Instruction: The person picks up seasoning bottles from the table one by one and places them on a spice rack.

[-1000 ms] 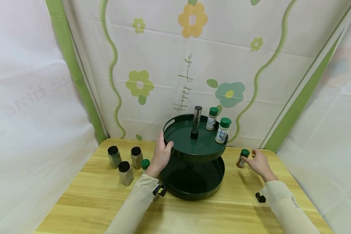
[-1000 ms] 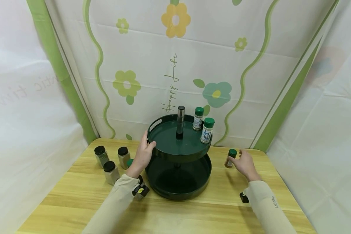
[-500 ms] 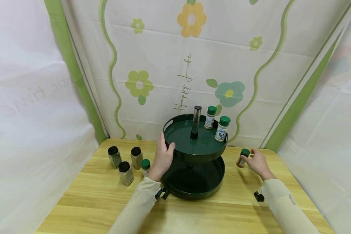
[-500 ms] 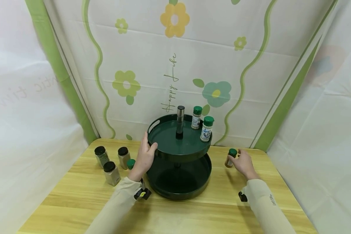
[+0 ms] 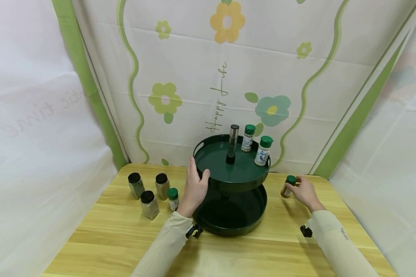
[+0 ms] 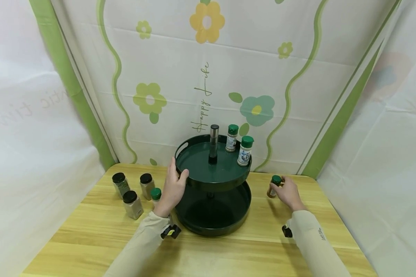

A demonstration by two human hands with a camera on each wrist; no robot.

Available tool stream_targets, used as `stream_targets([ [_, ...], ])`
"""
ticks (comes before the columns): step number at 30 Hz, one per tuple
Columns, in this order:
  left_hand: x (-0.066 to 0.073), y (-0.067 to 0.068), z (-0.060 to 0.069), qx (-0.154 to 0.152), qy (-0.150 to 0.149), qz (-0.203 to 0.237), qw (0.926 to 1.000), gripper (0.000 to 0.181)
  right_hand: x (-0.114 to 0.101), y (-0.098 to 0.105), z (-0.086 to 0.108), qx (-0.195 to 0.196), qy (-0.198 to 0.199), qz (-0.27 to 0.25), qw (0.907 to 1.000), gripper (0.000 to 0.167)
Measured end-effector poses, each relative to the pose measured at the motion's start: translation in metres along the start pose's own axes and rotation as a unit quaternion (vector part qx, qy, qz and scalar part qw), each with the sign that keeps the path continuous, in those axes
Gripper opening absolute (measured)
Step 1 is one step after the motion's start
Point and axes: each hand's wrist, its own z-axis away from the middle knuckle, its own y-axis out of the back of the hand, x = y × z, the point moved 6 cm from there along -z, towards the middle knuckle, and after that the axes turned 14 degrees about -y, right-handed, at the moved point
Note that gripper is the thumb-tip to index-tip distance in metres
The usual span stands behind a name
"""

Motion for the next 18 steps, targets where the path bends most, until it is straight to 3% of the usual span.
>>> stream_targets([
  [18, 0.0058, -0.0034, 0.0039, 0.02, 0.003, -0.017, 0.9996, 0.076, 0.0035, -0.0088, -0.0046, -0.013, -0.023, -0.022, 0.9994, 0.07],
])
